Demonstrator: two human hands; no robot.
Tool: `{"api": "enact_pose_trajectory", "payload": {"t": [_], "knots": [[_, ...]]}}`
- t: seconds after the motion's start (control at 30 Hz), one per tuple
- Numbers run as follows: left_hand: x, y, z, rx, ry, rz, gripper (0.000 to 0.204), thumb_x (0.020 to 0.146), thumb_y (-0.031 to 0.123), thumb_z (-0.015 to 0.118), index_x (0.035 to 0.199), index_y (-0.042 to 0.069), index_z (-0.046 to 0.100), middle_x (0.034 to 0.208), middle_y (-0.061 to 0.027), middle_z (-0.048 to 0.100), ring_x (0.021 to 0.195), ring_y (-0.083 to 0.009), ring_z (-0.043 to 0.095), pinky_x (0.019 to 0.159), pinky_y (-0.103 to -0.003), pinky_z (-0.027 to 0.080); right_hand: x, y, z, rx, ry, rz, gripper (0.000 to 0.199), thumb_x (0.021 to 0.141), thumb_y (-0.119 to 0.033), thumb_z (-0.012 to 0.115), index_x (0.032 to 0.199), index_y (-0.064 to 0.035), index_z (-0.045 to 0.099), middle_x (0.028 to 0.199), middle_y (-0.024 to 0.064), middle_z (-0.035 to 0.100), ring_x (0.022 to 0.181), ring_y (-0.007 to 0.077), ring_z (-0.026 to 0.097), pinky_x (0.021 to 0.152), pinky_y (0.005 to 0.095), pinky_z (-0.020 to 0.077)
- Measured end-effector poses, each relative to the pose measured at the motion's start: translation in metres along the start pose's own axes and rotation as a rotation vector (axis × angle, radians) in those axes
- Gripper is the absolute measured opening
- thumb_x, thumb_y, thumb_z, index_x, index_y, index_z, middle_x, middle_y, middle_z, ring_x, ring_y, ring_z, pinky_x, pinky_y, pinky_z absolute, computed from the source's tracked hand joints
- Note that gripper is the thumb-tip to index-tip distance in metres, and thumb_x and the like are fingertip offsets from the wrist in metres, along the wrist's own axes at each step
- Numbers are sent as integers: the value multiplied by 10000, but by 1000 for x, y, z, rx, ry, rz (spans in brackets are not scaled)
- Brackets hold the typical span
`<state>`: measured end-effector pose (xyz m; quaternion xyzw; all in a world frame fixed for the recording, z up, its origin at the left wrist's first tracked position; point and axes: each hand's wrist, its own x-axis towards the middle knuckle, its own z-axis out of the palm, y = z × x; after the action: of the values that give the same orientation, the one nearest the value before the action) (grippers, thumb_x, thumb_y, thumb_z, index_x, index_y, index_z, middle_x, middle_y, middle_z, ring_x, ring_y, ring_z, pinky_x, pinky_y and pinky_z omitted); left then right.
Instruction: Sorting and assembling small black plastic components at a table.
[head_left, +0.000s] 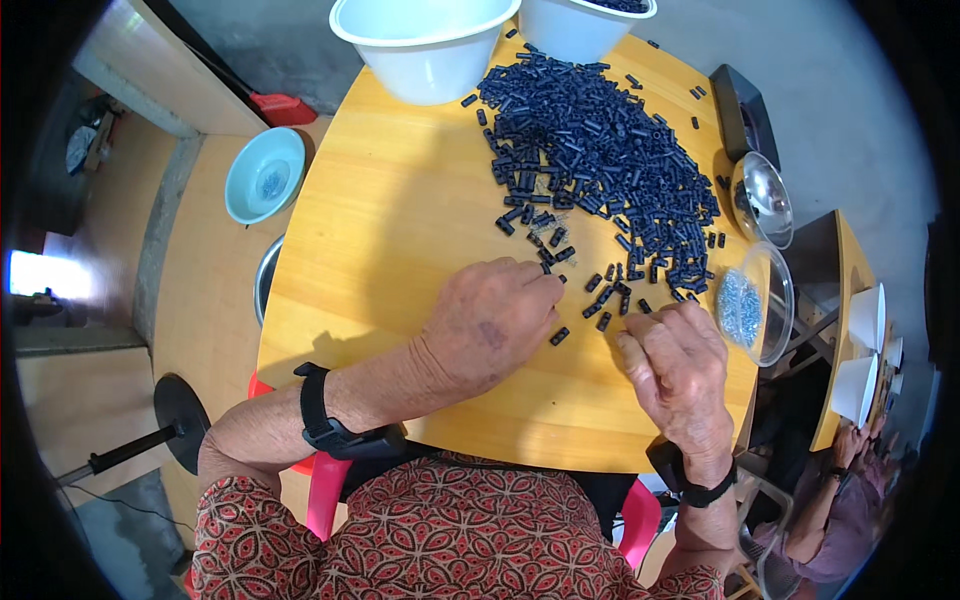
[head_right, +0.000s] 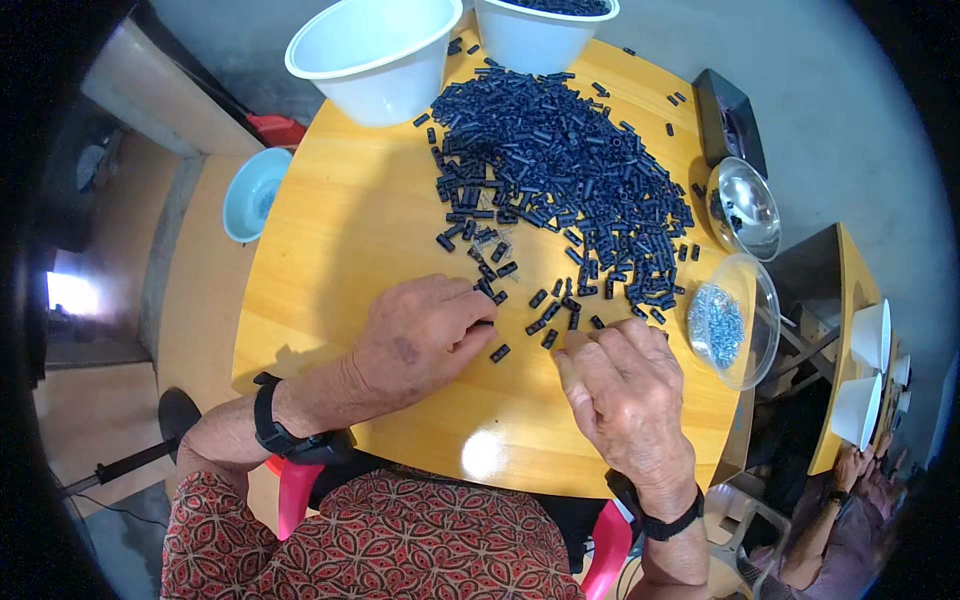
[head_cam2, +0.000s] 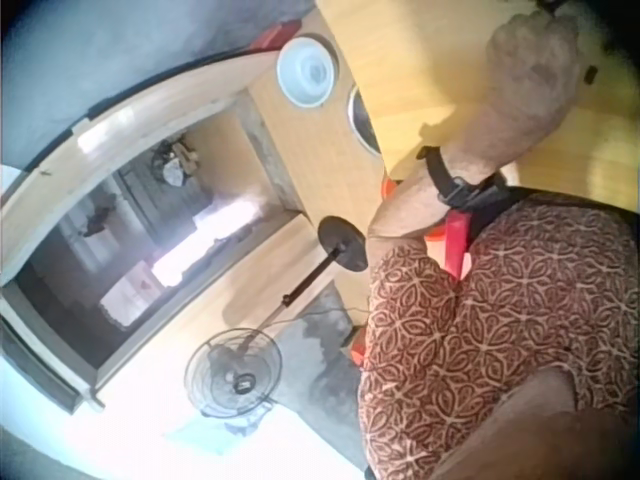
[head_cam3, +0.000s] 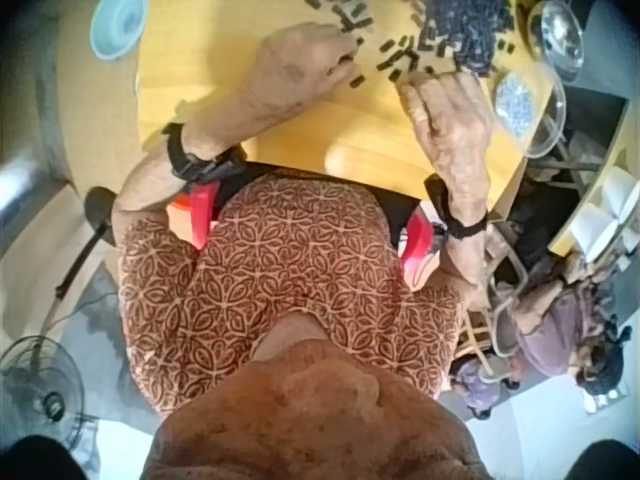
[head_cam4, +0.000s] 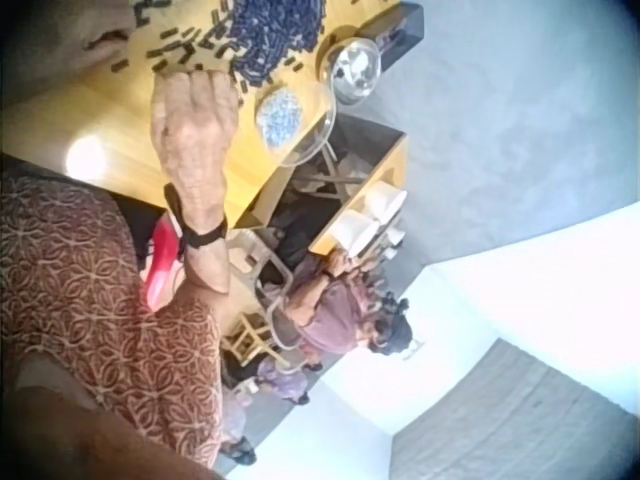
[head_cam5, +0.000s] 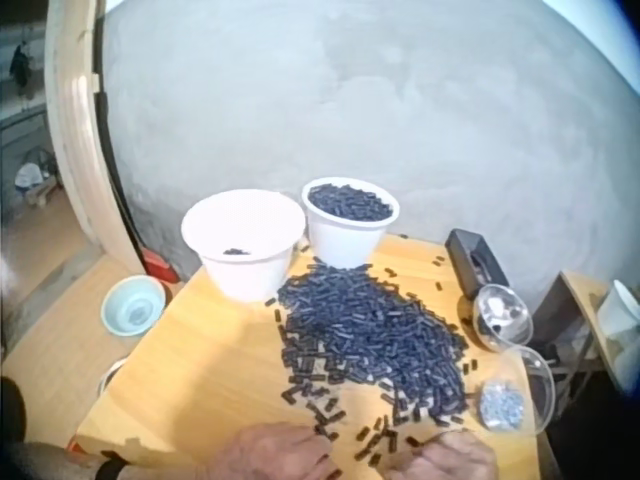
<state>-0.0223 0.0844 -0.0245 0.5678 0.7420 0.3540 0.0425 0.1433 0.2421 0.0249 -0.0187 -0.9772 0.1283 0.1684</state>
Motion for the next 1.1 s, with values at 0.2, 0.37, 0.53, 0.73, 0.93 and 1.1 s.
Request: {"api": "enact_pose_trajectory", "payload": {"t": [0.2, 0.37, 0.53, 0.73, 0.93, 1.1], "knots": [[11, 14, -20, -912, -269, -631, 169, 867, 174, 726, 952, 30, 702, 838, -13, 675, 728, -111, 602, 644, -261, 486, 12, -17, 0, 223, 164, 33, 233, 702, -19, 775, 914, 4, 679, 827, 118, 644, 785, 281, 600, 686, 373, 489], [15, 18, -18, -1401, -304, -745, 194, 905, 193, 715, 1009, 29, 704, 844, 8, 660, 746, -54, 569, 690, -200, 454, 17, -23, 12, 271, 262, 89, 351, 640, -27, 839, 950, -5, 675, 889, 125, 661, 822, 286, 614, 707, 361, 500], [18, 18, -16, -1432, -284, -748, 206, 911, 215, 711, 1020, 41, 700, 848, 7, 662, 754, -56, 576, 692, -203, 456, 21, -25, 11, 186, 299, 64, 347, 637, 13, 818, 949, -17, 669, 883, 116, 663, 827, 278, 619, 708, 358, 491], [20, 12, -9, -1510, -306, -696, 199, 909, 241, 715, 991, 60, 710, 832, 14, 665, 750, -59, 585, 686, -204, 455, 21, -20, 15, 220, 326, 111, 323, 653, 24, 801, 939, -29, 659, 875, 103, 665, 821, 269, 618, 721, 355, 481], [22, 2, -3, -1512, -361, -673, 208, 905, 262, 718, 980, 68, 717, 817, 23, 665, 735, -58, 585, 675, -205, 454, 23, -15, 17, 186, 299, 85, 323, 667, 16, 797, 958, -34, 667, 922, 102, 666, 847, 266, 615, 730, 357, 484], [23, 0, -3, -1537, -347, -667, 207, 901, 252, 720, 975, 59, 719, 816, 14, 666, 732, -62, 586, 676, -208, 457, 24, -16, 19, 193, 302, 121, 322, 673, 13, 795, 966, -39, 671, 943, 98, 665, 867, 265, 614, 741, 359, 484]]}}
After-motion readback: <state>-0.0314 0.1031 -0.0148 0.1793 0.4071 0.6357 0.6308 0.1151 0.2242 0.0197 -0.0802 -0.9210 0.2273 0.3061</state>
